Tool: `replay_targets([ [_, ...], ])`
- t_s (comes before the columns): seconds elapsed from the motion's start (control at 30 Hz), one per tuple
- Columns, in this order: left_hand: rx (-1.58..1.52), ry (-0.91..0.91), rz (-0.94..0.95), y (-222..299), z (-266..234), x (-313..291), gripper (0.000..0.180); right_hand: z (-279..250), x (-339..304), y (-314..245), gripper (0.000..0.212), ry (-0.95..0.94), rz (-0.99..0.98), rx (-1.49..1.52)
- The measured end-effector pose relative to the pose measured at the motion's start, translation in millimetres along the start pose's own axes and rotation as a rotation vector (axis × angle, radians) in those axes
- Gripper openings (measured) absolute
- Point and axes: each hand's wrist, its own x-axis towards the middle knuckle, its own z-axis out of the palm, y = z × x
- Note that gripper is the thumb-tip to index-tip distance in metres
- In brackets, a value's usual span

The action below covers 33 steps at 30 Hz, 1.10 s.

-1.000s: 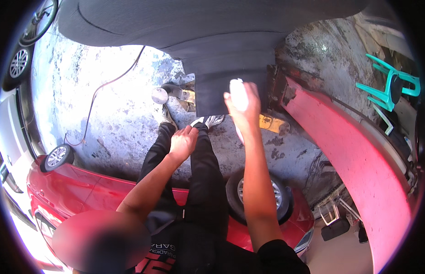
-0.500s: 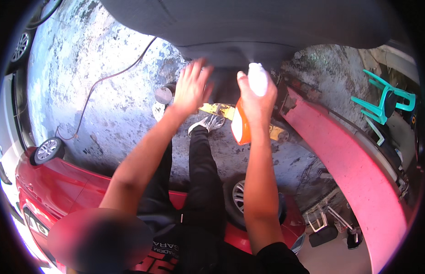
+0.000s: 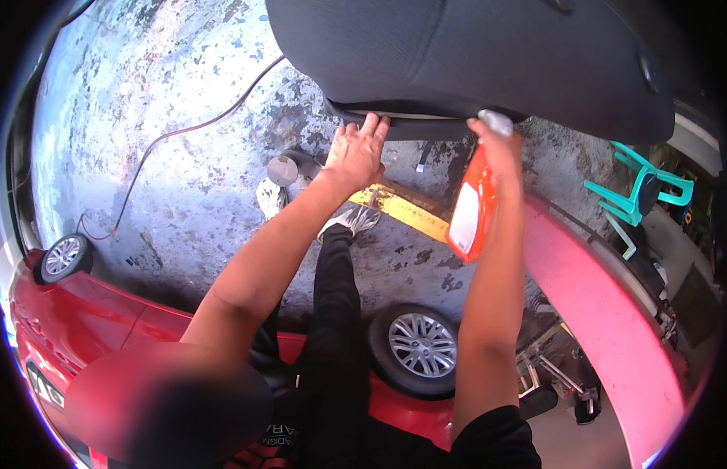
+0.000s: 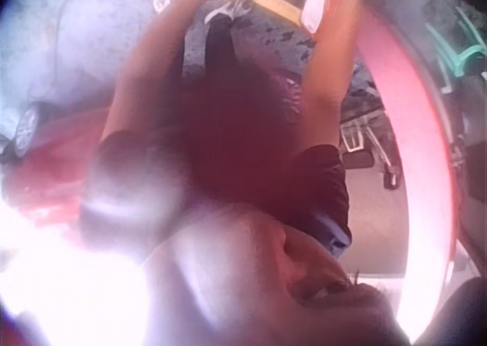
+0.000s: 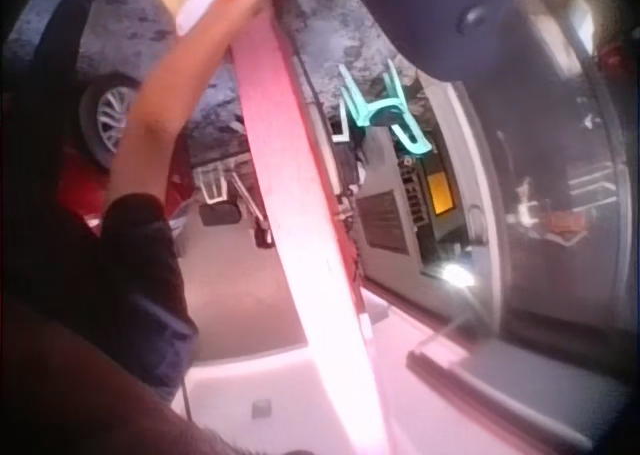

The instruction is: The person sprays a cleaning solution onto a black car seat and wipes it with a cloth. They rotate the seat to access different sides and continue spraying and wiping the surface.

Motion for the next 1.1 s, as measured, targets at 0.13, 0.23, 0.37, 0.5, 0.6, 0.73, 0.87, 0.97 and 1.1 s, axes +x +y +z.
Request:
replay_targets([
  [0.13, 0.000, -0.104, -0.062, -4, -2, -5, 0.101, 54, -45, -27, 0.061, -0.376, 0.065, 0.095],
  [0.23, 0.044, -0.151, -0.059, -2, -4, -5, 0.104, 73, -52, -29, 0.060, -0.471, 0.120, 0.267],
  [0.37, 0.088, -0.130, -0.041, -1, -2, -9, 0.097, 101, -58, -31, 0.050, -0.404, 0.116, 0.198],
  [0.5, 0.070, -0.139, -0.046, -2, 2, -10, 0.101, 88, -40, -9, 0.035, -0.275, 0.066, 0.217],
  [0.6, 0.056, -0.189, -0.062, -3, -2, -8, 0.111, 72, -29, -3, 0.031, -0.080, 0.030, 0.240],
  [0.73, 0.034, -0.200, -0.069, -5, -1, -6, 0.111, 45, -17, 2, 0.040, 0.302, 0.056, 0.196],
  [0.87, 0.022, -0.184, -0.064, -3, 6, -2, 0.111, 19, -18, 13, 0.032, 0.396, 0.034, 0.306],
  [0.97, 0.020, -0.202, -0.067, -8, 4, -3, 0.111, 38, -61, -11, 0.023, 0.217, 0.014, 0.283],
  [1.1, -0.080, -0.099, -0.034, -21, -2, -9, 0.106, 85, -150, -54, 0.023, -0.191, -0.273, 0.098],
])
